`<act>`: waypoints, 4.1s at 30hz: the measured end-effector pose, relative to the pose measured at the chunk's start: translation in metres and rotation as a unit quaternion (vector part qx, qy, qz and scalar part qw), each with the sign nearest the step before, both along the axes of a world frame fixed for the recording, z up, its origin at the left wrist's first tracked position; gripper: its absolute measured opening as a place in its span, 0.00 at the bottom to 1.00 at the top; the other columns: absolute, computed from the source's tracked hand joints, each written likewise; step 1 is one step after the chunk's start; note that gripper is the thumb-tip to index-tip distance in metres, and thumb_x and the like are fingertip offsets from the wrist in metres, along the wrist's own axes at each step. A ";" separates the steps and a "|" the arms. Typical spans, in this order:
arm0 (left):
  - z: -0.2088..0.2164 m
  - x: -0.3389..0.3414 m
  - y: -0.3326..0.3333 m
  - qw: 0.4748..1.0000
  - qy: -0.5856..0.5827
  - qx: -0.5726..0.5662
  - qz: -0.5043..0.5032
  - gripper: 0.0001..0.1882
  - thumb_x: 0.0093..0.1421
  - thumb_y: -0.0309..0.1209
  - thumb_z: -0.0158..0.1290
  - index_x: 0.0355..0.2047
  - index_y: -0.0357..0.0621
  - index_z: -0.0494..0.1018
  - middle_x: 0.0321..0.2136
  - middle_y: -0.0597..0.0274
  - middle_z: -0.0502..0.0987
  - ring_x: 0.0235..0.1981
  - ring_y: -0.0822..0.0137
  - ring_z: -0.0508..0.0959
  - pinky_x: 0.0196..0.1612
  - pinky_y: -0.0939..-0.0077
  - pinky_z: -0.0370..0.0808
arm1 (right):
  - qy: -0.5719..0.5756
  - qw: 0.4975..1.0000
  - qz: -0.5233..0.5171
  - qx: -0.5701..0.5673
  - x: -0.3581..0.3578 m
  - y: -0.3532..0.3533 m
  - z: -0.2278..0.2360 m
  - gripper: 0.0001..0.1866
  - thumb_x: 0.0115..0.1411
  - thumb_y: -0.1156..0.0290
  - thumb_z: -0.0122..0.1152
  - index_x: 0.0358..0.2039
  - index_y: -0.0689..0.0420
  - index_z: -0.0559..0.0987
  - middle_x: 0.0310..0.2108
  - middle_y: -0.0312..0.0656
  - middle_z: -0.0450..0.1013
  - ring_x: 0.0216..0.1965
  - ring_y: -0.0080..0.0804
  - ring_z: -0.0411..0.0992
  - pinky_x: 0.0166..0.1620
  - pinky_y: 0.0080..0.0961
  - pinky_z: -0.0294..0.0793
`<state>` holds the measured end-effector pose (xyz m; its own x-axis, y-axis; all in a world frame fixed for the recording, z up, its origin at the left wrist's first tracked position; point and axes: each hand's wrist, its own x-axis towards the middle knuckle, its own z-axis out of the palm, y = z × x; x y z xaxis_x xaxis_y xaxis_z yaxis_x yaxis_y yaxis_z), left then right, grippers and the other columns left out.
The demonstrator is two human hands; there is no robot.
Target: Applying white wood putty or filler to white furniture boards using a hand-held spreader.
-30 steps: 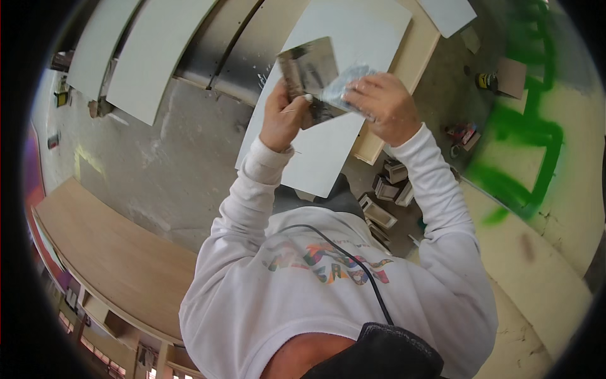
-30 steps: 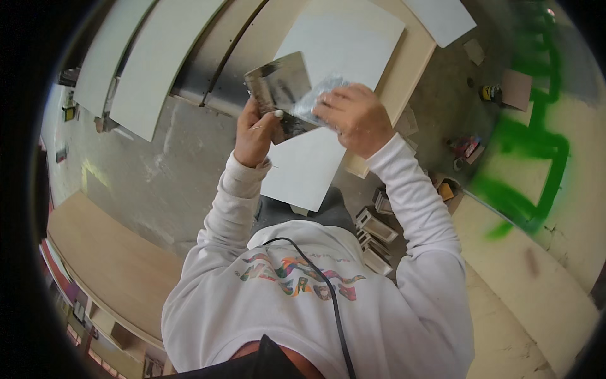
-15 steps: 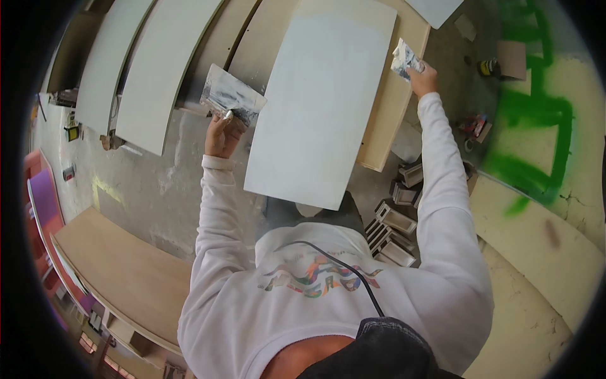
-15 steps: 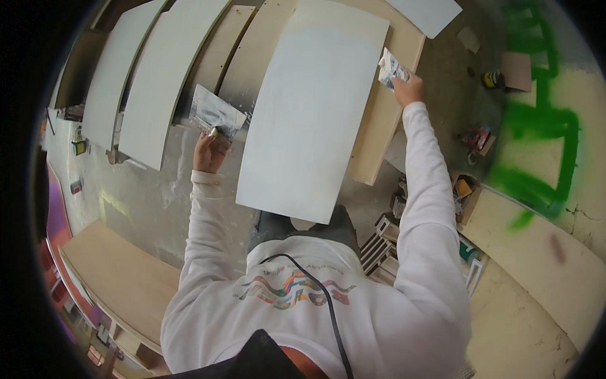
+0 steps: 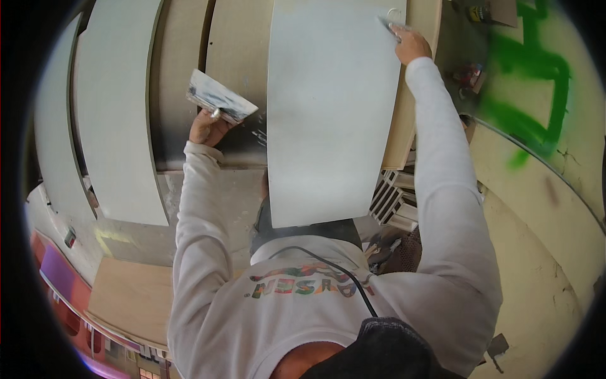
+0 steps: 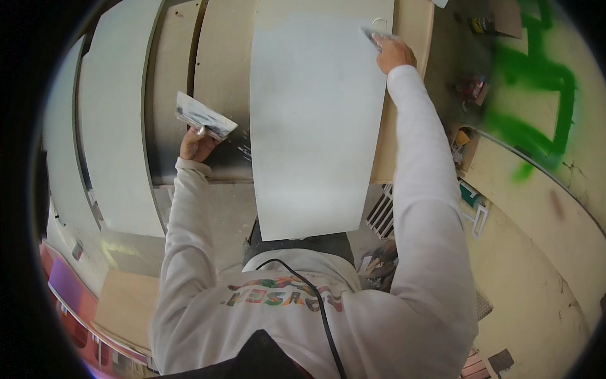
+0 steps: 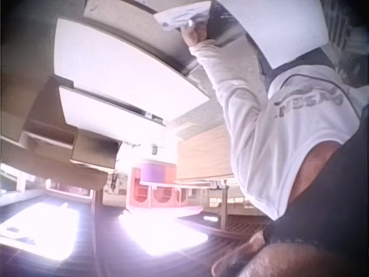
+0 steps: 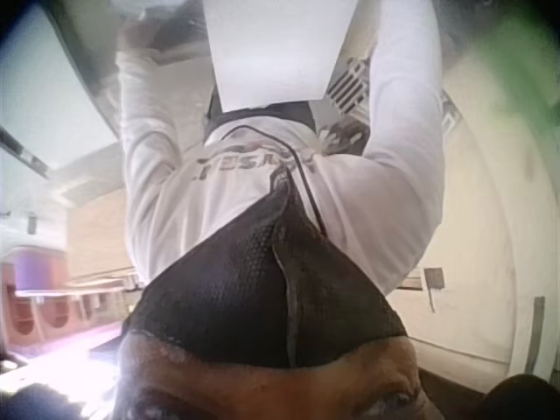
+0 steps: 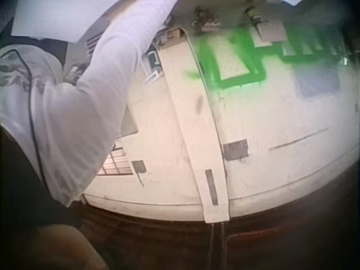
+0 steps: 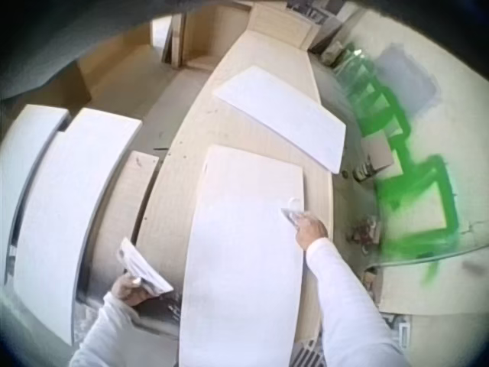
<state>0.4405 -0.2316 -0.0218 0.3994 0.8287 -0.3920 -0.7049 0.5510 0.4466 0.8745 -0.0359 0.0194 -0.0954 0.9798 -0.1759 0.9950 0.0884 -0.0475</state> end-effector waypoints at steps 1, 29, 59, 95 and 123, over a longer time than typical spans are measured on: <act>-0.002 -0.005 -0.002 1.000 0.018 -0.010 0.000 0.26 0.47 0.33 0.52 0.47 0.43 0.58 0.43 0.58 0.67 0.45 0.58 0.67 0.46 0.58 0.65 | 0.017 0.997 -0.004 -0.074 -0.011 0.002 0.019 0.20 0.45 0.73 0.43 0.41 0.46 0.72 0.39 0.47 0.68 0.42 0.42 0.65 0.46 0.29 0.63; -0.025 -0.009 0.015 0.994 -0.090 -0.062 -0.010 0.25 0.49 0.28 0.50 0.47 0.38 0.58 0.48 0.50 0.62 0.47 0.55 0.65 0.48 0.56 0.63 | 0.084 0.980 -0.177 -0.024 -0.138 0.098 -0.006 0.15 0.36 0.70 0.47 0.23 0.68 0.74 0.29 0.59 0.69 0.36 0.51 0.67 0.41 0.33 0.66; -0.015 0.000 0.023 0.998 -0.031 -0.055 -0.018 0.28 0.47 0.29 0.52 0.48 0.38 0.56 0.50 0.50 0.59 0.46 0.54 0.66 0.46 0.56 0.64 | 0.129 0.979 -0.055 0.149 -0.006 0.002 -0.019 0.18 0.47 0.77 0.47 0.41 0.50 0.72 0.39 0.41 0.69 0.40 0.38 0.68 0.43 0.29 0.67; -0.015 -0.005 0.017 0.997 -0.045 -0.054 -0.013 0.26 0.49 0.29 0.50 0.48 0.35 0.57 0.50 0.50 0.59 0.48 0.54 0.65 0.48 0.57 0.63 | -0.014 0.979 -0.149 -0.137 0.015 0.097 -0.030 0.13 0.48 0.67 0.46 0.27 0.60 0.76 0.31 0.51 0.71 0.34 0.44 0.70 0.38 0.32 0.68; -0.015 -0.003 0.024 0.996 -0.059 -0.053 -0.029 0.26 0.47 0.29 0.51 0.47 0.36 0.58 0.49 0.50 0.61 0.47 0.55 0.66 0.47 0.57 0.65 | 0.014 0.992 -0.126 0.007 0.033 0.113 0.023 0.17 0.47 0.67 0.50 0.41 0.47 0.72 0.38 0.50 0.69 0.40 0.41 0.67 0.43 0.26 0.65</act>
